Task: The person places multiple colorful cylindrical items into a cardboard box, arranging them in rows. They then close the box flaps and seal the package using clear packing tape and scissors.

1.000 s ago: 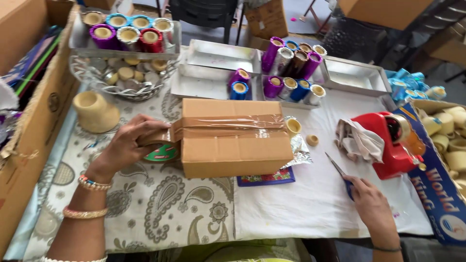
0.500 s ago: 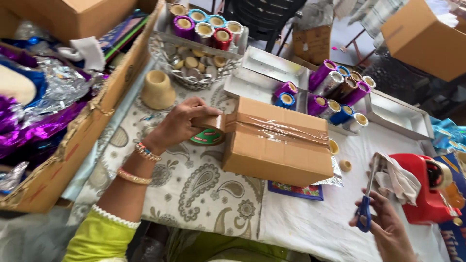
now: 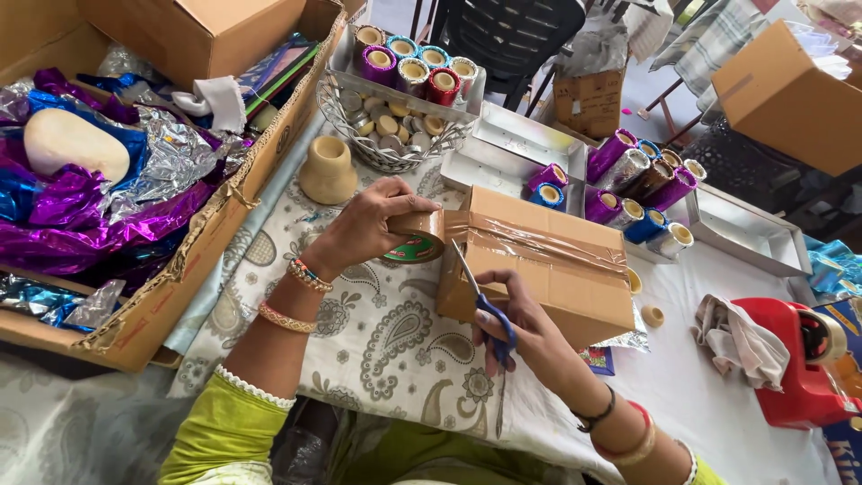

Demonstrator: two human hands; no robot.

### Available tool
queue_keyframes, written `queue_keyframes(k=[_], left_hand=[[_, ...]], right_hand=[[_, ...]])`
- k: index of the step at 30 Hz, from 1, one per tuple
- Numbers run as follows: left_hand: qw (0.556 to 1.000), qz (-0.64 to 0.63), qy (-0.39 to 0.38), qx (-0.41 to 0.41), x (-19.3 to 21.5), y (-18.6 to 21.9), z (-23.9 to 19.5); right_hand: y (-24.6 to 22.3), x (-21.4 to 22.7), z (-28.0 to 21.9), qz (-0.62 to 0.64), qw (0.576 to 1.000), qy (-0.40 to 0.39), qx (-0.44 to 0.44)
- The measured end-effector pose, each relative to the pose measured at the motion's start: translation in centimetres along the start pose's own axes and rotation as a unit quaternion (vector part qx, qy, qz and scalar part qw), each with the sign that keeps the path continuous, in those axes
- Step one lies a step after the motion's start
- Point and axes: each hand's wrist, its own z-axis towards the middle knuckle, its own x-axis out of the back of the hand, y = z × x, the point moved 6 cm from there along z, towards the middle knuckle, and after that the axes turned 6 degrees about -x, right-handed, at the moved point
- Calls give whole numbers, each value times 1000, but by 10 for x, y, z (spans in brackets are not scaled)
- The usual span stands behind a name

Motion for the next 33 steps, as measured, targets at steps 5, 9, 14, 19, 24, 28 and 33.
queue_keyframes(k=[5, 9, 14, 19, 24, 28, 33], left_hand=[[1000, 0, -3, 6, 0, 0, -1], [1000, -2, -5, 19, -1, 2, -1], [1000, 14, -6, 25, -1, 2, -1], [999, 11, 7, 47, 0, -3, -1], [999, 4, 14, 34, 2, 1, 0], [999, 9, 4, 45, 1, 0, 0], [999, 2, 3, 42, 0, 0, 0]], right_hand=[[-1, 0, 7, -27, 999, 10, -24], [-5, -2, 10, -45, 998, 22, -33], [-6, -4, 20, -40, 999, 18, -19], [-4, -5, 7, -55, 997, 19, -51], [-4, -5, 7, -55, 997, 10, -45], [-5, -5, 18, -55, 997, 21, -44], [-6, -5, 31, -60, 997, 39, -24]])
